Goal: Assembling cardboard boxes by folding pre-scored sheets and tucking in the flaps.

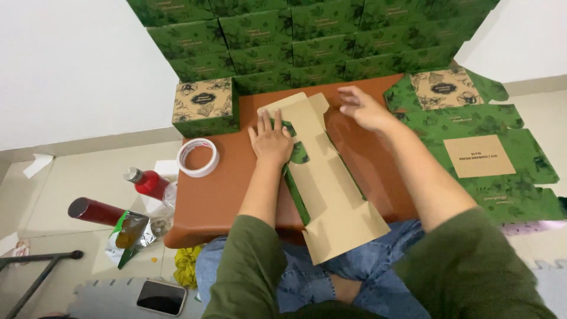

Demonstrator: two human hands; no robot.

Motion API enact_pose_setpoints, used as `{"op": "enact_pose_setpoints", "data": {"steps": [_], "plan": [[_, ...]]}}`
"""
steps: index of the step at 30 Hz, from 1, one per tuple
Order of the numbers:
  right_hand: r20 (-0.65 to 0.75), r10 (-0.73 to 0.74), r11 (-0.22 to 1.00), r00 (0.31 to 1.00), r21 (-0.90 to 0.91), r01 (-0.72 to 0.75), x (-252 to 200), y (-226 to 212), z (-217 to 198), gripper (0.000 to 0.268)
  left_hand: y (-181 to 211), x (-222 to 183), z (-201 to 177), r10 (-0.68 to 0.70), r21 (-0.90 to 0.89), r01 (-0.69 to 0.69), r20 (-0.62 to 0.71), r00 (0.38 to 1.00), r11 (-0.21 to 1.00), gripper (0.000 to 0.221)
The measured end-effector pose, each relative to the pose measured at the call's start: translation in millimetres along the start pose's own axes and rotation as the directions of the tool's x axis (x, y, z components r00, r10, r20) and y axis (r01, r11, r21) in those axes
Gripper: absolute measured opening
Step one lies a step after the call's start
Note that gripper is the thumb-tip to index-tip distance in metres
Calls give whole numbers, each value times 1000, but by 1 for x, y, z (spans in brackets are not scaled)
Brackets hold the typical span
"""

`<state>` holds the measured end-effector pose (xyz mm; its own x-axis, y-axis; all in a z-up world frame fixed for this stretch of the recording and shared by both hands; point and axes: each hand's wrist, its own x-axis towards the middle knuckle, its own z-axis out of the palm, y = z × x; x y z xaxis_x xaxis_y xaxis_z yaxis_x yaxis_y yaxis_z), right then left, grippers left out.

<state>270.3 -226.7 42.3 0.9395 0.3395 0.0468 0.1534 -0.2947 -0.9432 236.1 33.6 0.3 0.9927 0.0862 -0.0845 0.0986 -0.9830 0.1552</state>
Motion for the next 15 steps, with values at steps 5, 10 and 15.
{"op": "enact_pose_setpoints", "data": {"steps": [5,10,15], "plan": [[32,91,945,995,-318,-76,-122,-125,-5,48,-18,-13,9,-72,78,75,-44,996,994,65],[51,23,804,998,-595,12,-225,-105,-9,57,-42,-36,31,-6,128,51,-334,943,990,75],[-27,282,743,959,-625,-237,-297,-89,16,114,-61,-80,37,-24,226,130,-421,907,965,75]]}}
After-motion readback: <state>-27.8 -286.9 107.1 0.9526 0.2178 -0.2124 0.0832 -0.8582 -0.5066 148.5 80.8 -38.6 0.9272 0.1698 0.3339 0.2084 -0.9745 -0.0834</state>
